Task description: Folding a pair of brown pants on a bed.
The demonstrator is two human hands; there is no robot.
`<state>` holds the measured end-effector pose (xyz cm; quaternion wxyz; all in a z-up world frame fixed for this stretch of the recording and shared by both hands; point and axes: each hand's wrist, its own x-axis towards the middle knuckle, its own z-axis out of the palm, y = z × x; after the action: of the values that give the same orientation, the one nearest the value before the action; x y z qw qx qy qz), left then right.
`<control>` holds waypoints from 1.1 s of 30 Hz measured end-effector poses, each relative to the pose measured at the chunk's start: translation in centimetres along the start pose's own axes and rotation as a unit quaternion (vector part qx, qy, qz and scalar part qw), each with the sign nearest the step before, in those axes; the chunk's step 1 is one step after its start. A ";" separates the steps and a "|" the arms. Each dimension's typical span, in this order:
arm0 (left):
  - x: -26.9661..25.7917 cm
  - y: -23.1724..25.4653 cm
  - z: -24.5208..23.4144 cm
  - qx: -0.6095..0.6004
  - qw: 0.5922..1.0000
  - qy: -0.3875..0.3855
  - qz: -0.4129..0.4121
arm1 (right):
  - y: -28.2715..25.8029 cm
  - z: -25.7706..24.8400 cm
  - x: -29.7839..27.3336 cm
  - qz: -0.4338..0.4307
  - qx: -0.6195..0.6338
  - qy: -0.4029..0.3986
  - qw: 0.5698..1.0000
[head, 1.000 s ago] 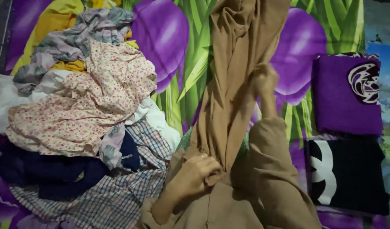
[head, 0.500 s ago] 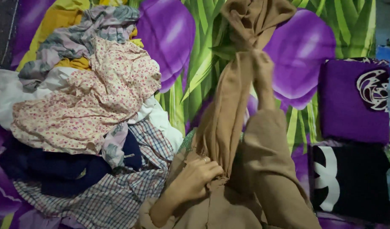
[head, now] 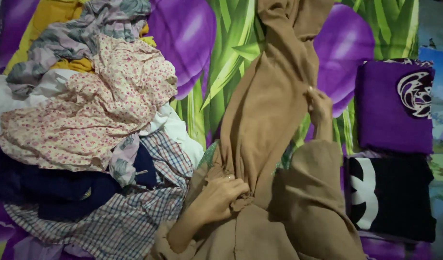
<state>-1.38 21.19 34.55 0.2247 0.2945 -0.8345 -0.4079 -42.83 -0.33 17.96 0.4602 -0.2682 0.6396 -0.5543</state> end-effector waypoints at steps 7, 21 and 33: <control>0.5 -0.8 1.3 0.024 0.999 -0.022 0.021 | 7.2 -1.9 1.5 -0.330 -0.491 0.195 0.782; 0.1 0.3 -0.5 0.013 0.997 -0.068 -0.021 | 7.1 14.1 11.4 -0.268 -0.502 0.029 0.822; -1.3 -0.9 -3.1 -0.011 0.998 0.041 -0.041 | -10.8 16.4 3.4 -0.053 0.056 -0.139 0.987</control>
<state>1.76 19.90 35.40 0.2453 0.3425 -0.8072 -0.4134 -31.53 -13.44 27.88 0.5292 -0.3500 0.5223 -0.5698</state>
